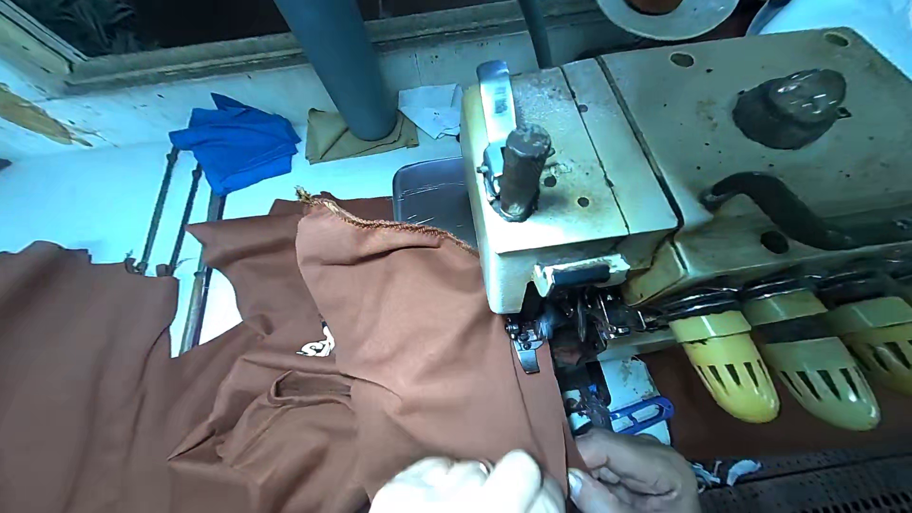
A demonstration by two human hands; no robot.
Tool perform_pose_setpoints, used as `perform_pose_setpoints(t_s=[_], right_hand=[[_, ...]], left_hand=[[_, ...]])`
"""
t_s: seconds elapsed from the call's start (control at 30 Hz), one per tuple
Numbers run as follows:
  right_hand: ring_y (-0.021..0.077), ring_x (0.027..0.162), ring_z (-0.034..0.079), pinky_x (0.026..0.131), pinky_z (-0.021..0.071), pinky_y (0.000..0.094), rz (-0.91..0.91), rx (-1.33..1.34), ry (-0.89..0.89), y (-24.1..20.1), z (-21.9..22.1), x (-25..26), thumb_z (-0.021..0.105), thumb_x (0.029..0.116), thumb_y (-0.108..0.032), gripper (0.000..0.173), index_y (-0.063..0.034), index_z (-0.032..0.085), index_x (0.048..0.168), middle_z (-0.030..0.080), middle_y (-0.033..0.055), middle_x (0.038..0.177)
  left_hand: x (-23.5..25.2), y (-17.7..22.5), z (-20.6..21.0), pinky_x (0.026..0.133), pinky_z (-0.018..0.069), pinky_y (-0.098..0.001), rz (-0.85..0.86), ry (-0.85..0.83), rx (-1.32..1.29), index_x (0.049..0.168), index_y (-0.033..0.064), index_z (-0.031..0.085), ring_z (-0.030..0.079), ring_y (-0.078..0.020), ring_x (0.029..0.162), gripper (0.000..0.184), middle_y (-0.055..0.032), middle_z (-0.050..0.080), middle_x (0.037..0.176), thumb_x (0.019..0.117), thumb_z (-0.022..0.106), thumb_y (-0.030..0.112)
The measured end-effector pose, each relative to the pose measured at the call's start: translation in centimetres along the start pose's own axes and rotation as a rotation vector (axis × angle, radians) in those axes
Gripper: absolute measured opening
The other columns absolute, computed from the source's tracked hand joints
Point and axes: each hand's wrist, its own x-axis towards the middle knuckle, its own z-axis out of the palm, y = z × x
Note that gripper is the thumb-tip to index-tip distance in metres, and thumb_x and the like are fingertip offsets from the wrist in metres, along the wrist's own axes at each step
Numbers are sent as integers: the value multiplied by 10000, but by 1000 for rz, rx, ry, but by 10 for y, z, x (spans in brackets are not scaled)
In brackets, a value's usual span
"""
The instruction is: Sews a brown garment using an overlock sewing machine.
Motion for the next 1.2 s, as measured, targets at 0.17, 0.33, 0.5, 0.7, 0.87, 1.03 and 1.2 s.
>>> perform_pose_setpoints(t_s=[0.17,0.33,0.5,0.7,0.87,1.03,1.2], right_hand=[[-75,620,539,589,452,93,-53,-84,72,-6,10,23,649,917,-12,159,27,620,766,616,-1,648],[-64,654,562,616,466,102,15,-115,7,-14,3,21,667,938,-17,161,56,650,795,648,23,688],[-38,729,626,691,527,131,36,-104,-58,-16,-3,12,665,949,-9,112,78,680,881,704,54,775],[-37,808,661,768,561,157,35,11,-89,-14,-4,7,661,960,-12,173,88,692,1098,753,45,889],[-49,739,609,692,510,129,0,-15,-71,-12,8,13,633,952,-10,105,84,672,926,696,46,789],[6,616,589,595,486,156,-22,-64,-23,-10,25,17,615,930,10,170,87,640,781,639,84,650],[43,602,589,583,483,172,-34,-104,-16,-10,33,17,598,942,13,199,91,618,759,620,114,634]], left_hand=[[16,-23,11,504,437,-327,-111,184,-161,957,114,772,624,-186,634,174,-73,675,764,996,620,189],[14,-43,8,606,453,-249,-139,215,-248,934,147,779,627,-70,724,175,-11,699,796,982,631,226],[2,-43,-4,654,464,-291,-120,150,-238,937,100,748,637,-146,782,166,-74,701,842,987,602,162],[-9,-18,-4,561,438,-378,-54,111,-247,936,50,731,615,-263,662,163,-141,679,782,977,602,141],[11,-15,14,502,416,-334,-32,222,52,863,124,733,588,-204,584,146,-55,674,741,953,626,167],[21,-33,14,616,431,-346,22,269,158,984,169,772,610,-201,714,161,-32,696,816,935,619,173],[15,-47,21,916,387,-421,70,282,62,1061,179,758,602,-189,860,192,-35,693,905,996,581,210]])
